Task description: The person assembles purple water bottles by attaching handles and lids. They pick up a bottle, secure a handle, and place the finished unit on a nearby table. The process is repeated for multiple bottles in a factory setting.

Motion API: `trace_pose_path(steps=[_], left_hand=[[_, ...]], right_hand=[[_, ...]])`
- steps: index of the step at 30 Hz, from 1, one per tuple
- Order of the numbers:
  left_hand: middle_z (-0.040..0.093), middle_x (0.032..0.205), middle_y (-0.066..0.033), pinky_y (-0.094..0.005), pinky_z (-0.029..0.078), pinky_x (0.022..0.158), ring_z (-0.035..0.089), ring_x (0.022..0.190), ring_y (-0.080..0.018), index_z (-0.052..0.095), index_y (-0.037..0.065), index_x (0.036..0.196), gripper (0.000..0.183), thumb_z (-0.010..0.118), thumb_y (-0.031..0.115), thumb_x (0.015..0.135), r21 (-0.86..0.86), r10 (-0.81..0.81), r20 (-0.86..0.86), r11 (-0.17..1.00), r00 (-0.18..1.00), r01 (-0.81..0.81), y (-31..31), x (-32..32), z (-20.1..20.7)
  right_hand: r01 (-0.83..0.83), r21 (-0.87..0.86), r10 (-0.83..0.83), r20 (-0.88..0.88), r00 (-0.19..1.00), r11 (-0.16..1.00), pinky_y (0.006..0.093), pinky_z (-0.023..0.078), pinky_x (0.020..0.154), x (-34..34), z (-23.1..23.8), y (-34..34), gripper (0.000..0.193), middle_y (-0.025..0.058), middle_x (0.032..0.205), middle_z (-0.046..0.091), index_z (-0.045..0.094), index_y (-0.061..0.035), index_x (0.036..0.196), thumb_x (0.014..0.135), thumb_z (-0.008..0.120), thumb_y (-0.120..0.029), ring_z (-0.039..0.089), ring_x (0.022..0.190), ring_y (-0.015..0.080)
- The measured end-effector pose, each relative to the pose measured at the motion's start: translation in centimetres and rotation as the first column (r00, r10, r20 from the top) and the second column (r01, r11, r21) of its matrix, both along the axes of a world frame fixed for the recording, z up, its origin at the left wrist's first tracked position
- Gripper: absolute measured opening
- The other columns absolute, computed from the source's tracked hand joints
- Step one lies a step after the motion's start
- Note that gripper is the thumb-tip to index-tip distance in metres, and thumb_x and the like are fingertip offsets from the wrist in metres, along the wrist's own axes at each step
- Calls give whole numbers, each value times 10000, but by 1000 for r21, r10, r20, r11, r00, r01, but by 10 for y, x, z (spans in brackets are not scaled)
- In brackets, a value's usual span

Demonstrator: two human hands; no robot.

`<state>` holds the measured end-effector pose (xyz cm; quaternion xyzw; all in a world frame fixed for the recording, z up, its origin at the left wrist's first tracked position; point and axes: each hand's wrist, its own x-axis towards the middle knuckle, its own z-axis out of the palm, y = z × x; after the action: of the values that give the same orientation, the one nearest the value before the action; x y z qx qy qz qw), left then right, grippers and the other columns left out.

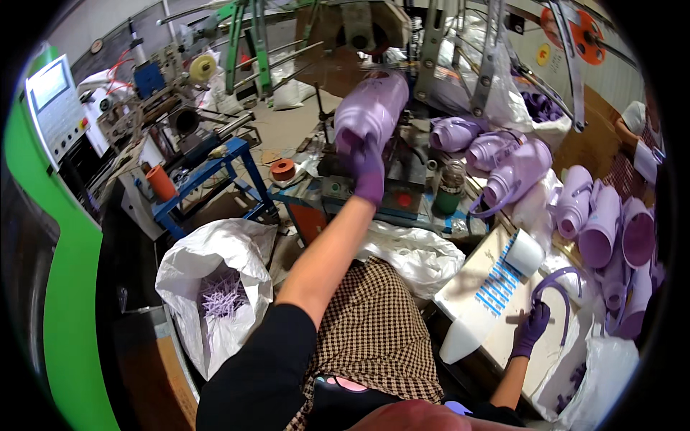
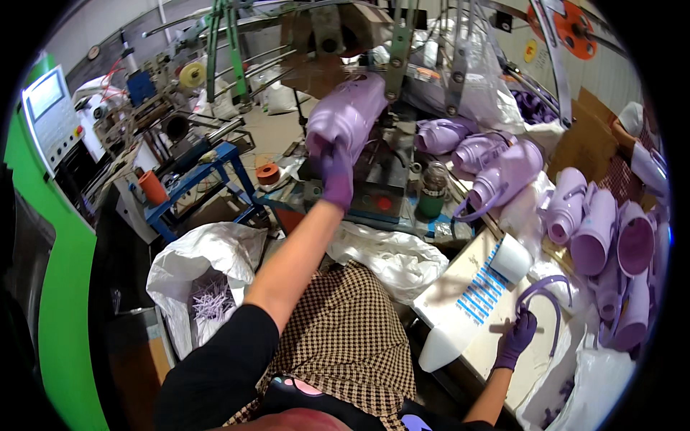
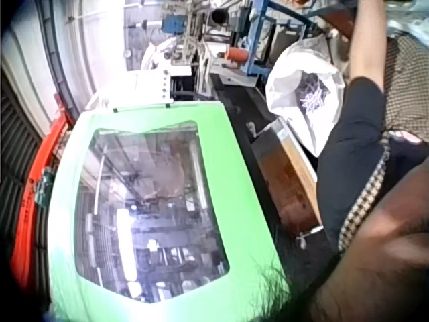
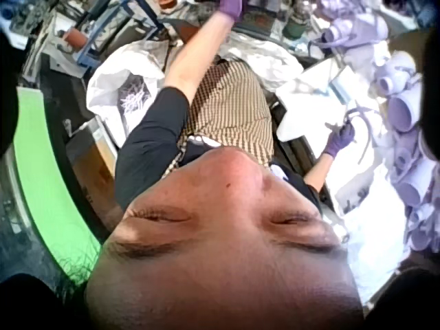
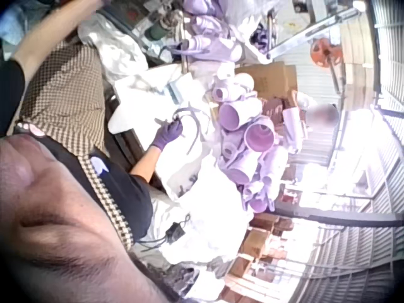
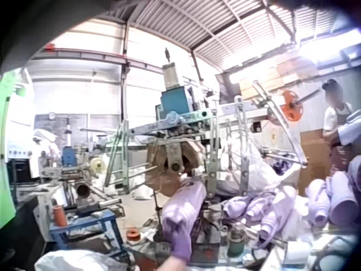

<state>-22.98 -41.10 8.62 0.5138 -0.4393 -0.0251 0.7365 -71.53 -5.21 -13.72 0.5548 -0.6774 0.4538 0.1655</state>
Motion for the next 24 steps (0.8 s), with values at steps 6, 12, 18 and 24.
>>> trace_pose_path(steps=[6,12,18,24], left_hand=[[565,1362,-89,-395,454,1063,566,1223,-220,460,31,1450,477,504,312,1066,-134,-328,-416,944,848,300,206,105,-23],[595,1372,-109,-397,443,1089,581,1253,-231,509,46,1428,455,401,332,1091,-514,-674,-309,712,671,478,238,243,45],[634,1165,-79,-304,473,972,617,1057,-186,643,-20,1206,312,442,162,1051,73,-815,55,580,577,812,231,172,42],[557,1240,-101,-296,492,937,584,1098,-168,590,-22,1219,391,573,300,998,56,-939,-327,89,102,994,217,96,-25]], right_hand=[[59,-5,-56,261,964,998,382,479,892,-16,-22,11,366,155,1097,567,615,43,1154,796,538,61,573,1017,322],[284,-260,-266,103,959,923,347,485,914,-22,24,-10,428,147,1161,618,531,38,1346,926,551,-44,610,1065,261],[-331,-768,833,538,129,548,204,361,451,128,150,-66,459,-50,762,450,405,-38,1453,1055,481,-253,454,601,48],[-656,-663,878,478,-3,359,278,503,464,326,206,-99,296,19,853,526,478,-102,1260,1071,470,-330,565,533,156]])
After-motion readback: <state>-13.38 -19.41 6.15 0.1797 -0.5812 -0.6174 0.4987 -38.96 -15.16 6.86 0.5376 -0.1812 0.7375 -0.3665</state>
